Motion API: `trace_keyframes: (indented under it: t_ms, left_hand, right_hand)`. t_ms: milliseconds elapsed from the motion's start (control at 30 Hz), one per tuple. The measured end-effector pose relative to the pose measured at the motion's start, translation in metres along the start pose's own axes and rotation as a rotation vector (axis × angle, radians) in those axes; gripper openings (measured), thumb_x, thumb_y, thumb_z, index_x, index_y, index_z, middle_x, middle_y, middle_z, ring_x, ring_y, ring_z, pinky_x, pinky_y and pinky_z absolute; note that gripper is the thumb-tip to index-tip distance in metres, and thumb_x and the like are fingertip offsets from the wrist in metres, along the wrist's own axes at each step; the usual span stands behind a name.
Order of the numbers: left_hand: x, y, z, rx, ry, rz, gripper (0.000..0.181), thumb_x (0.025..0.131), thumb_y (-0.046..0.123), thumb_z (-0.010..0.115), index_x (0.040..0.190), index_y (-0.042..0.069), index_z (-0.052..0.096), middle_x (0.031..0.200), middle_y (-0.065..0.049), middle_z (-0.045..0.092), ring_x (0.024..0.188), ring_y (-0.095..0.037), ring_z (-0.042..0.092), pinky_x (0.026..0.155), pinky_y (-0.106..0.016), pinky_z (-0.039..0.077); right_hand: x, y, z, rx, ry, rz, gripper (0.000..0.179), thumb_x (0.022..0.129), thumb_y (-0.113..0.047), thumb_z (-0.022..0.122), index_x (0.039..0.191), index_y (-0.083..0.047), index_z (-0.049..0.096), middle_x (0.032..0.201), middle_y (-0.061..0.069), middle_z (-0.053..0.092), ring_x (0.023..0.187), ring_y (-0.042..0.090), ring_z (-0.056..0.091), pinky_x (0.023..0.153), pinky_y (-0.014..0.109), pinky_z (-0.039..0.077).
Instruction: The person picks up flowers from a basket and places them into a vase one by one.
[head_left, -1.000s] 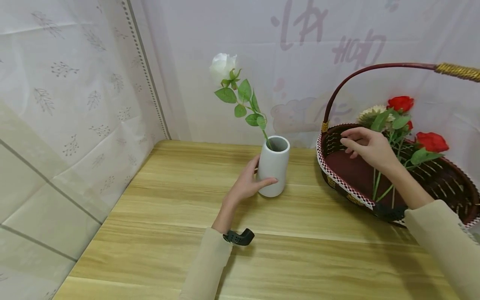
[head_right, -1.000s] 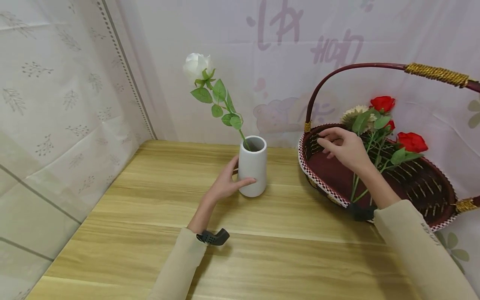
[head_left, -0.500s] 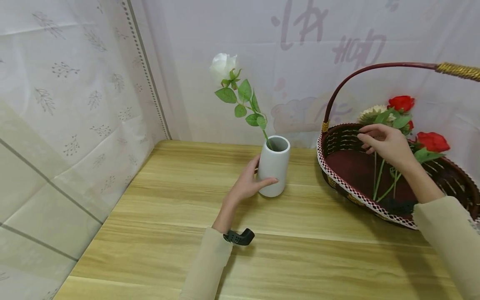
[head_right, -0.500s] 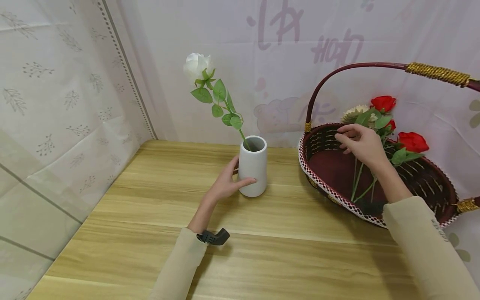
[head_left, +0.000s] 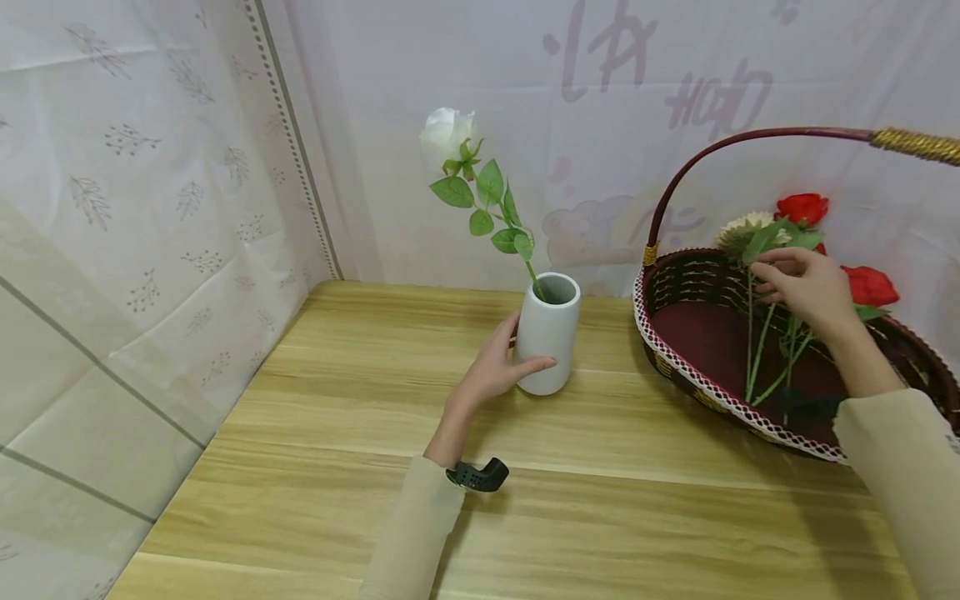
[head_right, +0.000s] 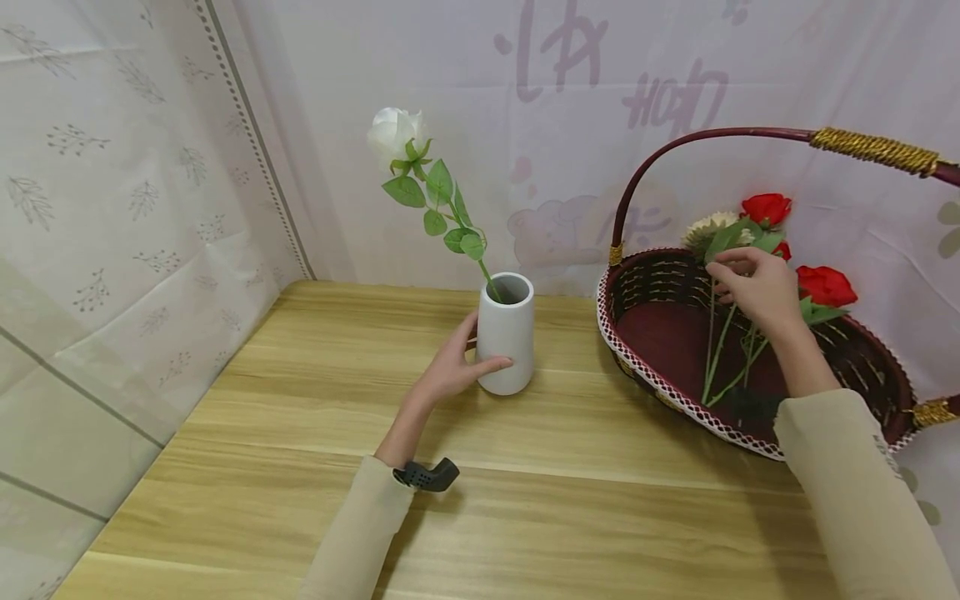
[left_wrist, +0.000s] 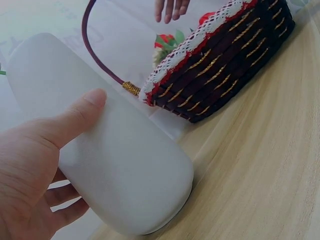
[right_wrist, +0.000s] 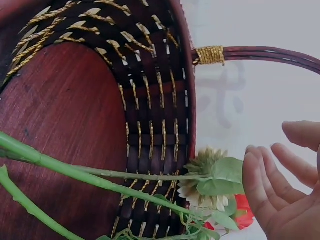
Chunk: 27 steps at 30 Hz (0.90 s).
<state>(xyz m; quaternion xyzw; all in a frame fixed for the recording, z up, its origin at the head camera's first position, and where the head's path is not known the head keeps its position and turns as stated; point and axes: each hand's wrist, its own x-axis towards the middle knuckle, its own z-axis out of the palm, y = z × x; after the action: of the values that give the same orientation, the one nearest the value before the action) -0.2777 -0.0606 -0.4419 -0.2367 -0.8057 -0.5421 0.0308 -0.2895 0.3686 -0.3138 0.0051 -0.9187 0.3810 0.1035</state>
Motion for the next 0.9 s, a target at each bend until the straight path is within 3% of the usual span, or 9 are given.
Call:
trace_keyframes:
  t_ms: [233, 433, 600, 767, 900]
  left_hand:
    - [0.000, 0.000, 0.000, -0.011, 0.001, -0.002, 0.084, 0.085, 0.033, 0.084, 0.154, 0.022, 0.037, 0.138, 0.002, 0.053, 0.126, -0.012, 0.050, 0.107, -0.038, 0.041]
    - [-0.001, 0.000, 0.000, -0.008, 0.000, -0.011, 0.084, 0.085, 0.035, 0.084, 0.154, 0.023, 0.036, 0.140, 0.003, 0.052, 0.127, -0.012, 0.050, 0.107, -0.038, 0.041]
    - [-0.001, -0.001, 0.001, -0.002, 0.000, -0.011, 0.084, 0.085, 0.035, 0.083, 0.154, 0.023, 0.036, 0.141, 0.003, 0.051, 0.128, -0.012, 0.049, 0.107, -0.037, 0.040]
    - [-0.001, -0.001, 0.000, -0.010, 0.003, -0.015, 0.085, 0.085, 0.035, 0.083, 0.154, 0.021, 0.036, 0.141, 0.002, 0.051, 0.128, -0.013, 0.049, 0.107, -0.039, 0.040]
    - [-0.001, -0.001, 0.000, -0.012, 0.002, -0.011, 0.084, 0.086, 0.035, 0.083, 0.154, 0.022, 0.036, 0.141, 0.002, 0.052, 0.128, -0.013, 0.049, 0.108, -0.039, 0.040]
  right_hand:
    - [0.000, 0.003, -0.006, -0.004, 0.025, 0.052, 0.062, 0.101, -0.046, 0.056, 0.137, 0.004, 0.051, 0.073, -0.034, 0.053, 0.063, -0.007, 0.061, 0.058, 0.016, 0.050]
    - [0.000, 0.008, -0.009, -0.057, 0.056, 0.083, 0.066, 0.101, -0.047, 0.054, 0.137, 0.008, 0.051, 0.077, -0.024, 0.056, 0.058, -0.005, 0.060, 0.055, 0.018, 0.050]
    - [-0.001, 0.013, -0.009, -0.097, 0.066, 0.092, 0.067, 0.101, -0.047, 0.053, 0.136, 0.010, 0.052, 0.077, -0.010, 0.065, 0.056, -0.004, 0.059, 0.053, 0.020, 0.049]
    - [0.001, 0.019, -0.010, -0.136, 0.075, 0.115, 0.068, 0.101, -0.046, 0.052, 0.135, 0.012, 0.051, 0.089, 0.017, 0.071, 0.054, -0.004, 0.058, 0.051, 0.019, 0.048]
    - [0.003, 0.025, -0.011, -0.186, 0.067, 0.130, 0.065, 0.102, -0.044, 0.051, 0.132, 0.014, 0.052, 0.090, 0.023, 0.072, 0.054, 0.001, 0.061, 0.051, 0.020, 0.047]
